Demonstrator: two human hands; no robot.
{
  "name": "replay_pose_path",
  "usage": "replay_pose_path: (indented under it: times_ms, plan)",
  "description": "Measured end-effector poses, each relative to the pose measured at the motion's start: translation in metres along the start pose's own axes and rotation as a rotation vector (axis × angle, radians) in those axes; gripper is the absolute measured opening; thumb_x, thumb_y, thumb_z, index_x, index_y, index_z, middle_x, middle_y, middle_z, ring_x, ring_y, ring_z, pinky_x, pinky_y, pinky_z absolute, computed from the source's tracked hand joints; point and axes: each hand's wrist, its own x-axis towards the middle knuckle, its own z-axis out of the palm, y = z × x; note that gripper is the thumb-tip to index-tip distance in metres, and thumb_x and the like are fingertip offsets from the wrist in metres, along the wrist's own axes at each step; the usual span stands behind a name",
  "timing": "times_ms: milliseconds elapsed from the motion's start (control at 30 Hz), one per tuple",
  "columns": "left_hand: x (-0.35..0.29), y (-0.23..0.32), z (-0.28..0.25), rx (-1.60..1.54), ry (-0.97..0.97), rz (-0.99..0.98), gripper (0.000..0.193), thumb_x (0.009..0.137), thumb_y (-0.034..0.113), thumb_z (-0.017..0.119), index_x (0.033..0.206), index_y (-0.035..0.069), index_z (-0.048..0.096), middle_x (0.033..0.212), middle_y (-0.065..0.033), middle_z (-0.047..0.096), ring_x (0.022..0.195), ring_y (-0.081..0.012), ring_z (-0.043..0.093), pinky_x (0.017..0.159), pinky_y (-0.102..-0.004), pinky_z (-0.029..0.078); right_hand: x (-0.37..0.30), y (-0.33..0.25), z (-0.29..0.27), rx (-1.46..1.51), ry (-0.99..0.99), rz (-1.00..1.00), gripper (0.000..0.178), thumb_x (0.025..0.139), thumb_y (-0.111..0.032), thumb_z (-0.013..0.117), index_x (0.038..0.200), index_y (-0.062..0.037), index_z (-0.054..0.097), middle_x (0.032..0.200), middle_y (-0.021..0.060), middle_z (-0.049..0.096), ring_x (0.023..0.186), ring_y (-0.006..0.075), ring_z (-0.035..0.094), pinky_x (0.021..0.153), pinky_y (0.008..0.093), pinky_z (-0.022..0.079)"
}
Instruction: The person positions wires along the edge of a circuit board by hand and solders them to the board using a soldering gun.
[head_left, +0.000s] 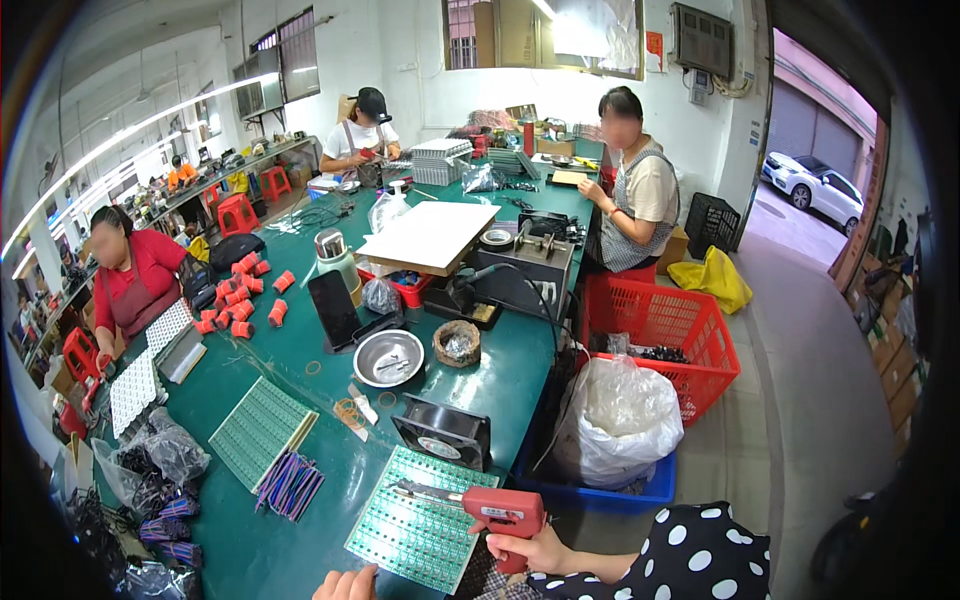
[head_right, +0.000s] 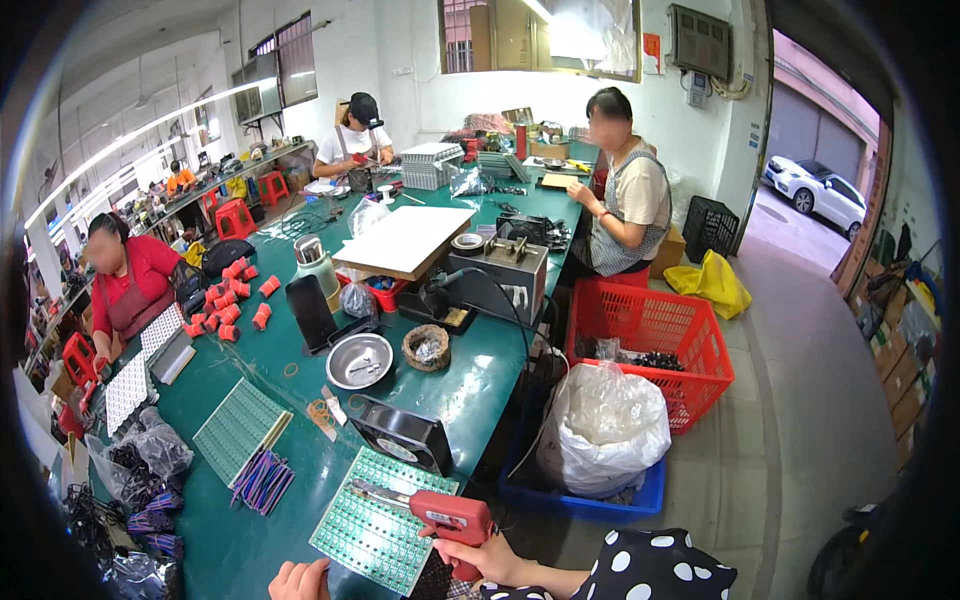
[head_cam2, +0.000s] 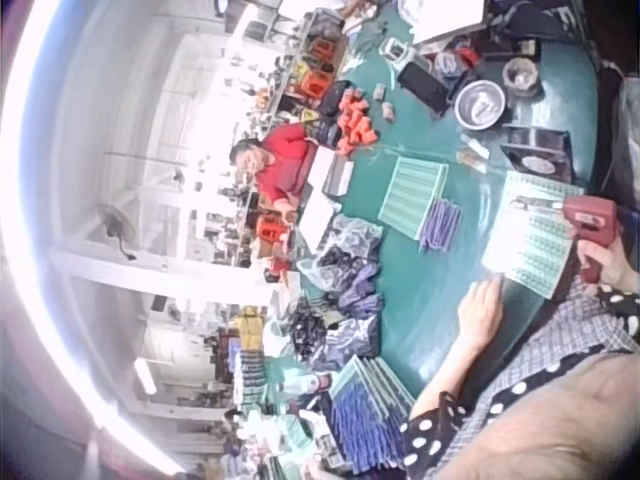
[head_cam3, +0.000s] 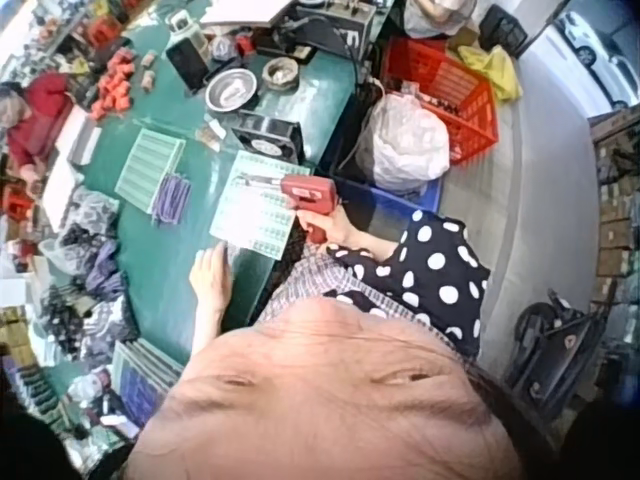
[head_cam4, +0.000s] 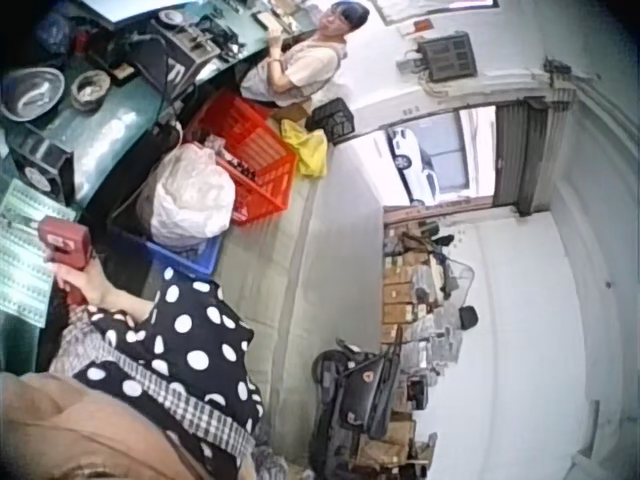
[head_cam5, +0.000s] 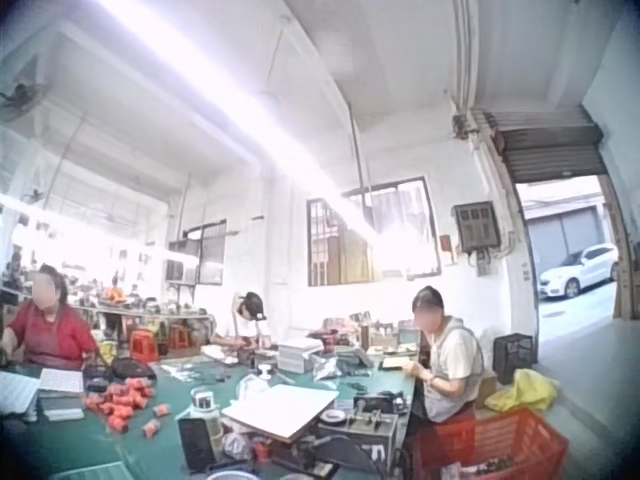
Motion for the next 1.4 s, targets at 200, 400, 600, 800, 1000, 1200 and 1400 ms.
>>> replay_pose_path:
  times_ms: [200,400,600,800,1000,1200,1400]
  plan:
    - [0.011,0.036,-0.044,-0.368,0.099,0.012,0.021,0.079,-0.008,0.053,0.097,0.002,0.057,0.071,-0.0106,0.057,0.060,-0.0246,0.052,0.059,-0.0315,0.043,-0.004,0.001,-0.005,-0.023,-0.057,-0.027,0.035,0.086,-0.011,0.056,0.119,-0.0009,0.048,0.104,0.0064,0.058,0.067,0.0061,0.050,0.062,0.0222,0.043]
    - [0.010,0.076,-0.084,-1.113,0.187,-0.151,0.007,0.090,0.005,0.050,0.087,-0.002,0.053,0.070,-0.0111,0.057,0.057,-0.0127,0.051,0.050,-0.0222,0.038,-0.011,-0.011,-0.003,-0.025,0.041,-0.108,0.028,0.085,-0.010,0.057,0.111,0.0006,0.054,0.090,0.0065,0.061,0.065,0.0065,0.050,0.059,0.0219,0.042]
    - [0.033,0.100,-0.110,-1.275,0.507,0.177,0.017,0.090,0.018,0.053,0.084,0.005,0.044,0.075,-0.0155,0.059,0.067,-0.0230,0.054,0.060,-0.0289,0.042,-0.018,-0.013,-0.002,-0.049,0.030,-0.125,0.024,0.085,-0.014,0.056,0.105,0.0009,0.057,0.070,0.0016,0.055,0.062,0.0062,0.050,0.058,0.0216,0.041]
    - [0.051,0.128,-0.116,-1.602,0.674,0.607,0.017,0.087,0.019,0.058,0.088,0.012,0.042,0.103,-0.0096,0.058,0.093,-0.0258,0.051,0.088,-0.0436,0.037,-0.037,-0.019,0.001,-0.011,0.061,-0.172,0.029,0.083,-0.007,0.058,0.110,0.0018,0.054,0.091,0.0063,0.061,0.064,0.0069,0.052,0.058,0.0224,0.043]
    - [0.054,0.179,-0.138,-2.043,0.385,0.510,0.019,0.087,0.021,0.056,0.083,0.016,0.037,0.085,0.0002,0.052,0.085,-0.0188,0.042,0.078,-0.0355,0.032,-0.049,-0.018,0.001,-0.146,0.051,-0.196,0.030,0.083,-0.009,0.058,0.110,0.0012,0.053,0.094,0.0054,0.060,0.065,0.0062,0.052,0.059,0.0223,0.044]
    - [0.075,0.212,-0.126,-2.404,-0.276,0.819,0.019,0.079,0.012,0.060,0.084,0.008,0.043,0.081,-0.0054,0.061,0.074,-0.0190,0.052,0.064,-0.0275,0.041,-0.055,-0.024,0.006,-0.012,0.040,-0.176,0.027,0.083,-0.008,0.059,0.109,0.0000,0.054,0.095,0.0058,0.060,0.068,0.0062,0.053,0.061,0.0221,0.045]
    - [0.091,0.230,-0.121,-2.094,-0.615,1.320,0.017,0.089,0.016,0.052,0.090,-0.001,0.051,0.085,-0.0092,0.061,0.082,-0.0190,0.059,0.071,-0.0284,0.046,-0.055,-0.023,0.009,-0.041,0.062,-0.213,0.024,0.082,-0.007,0.058,0.104,0.0022,0.056,0.082,0.0044,0.059,0.064,0.0067,0.053,0.058,0.0220,0.043]
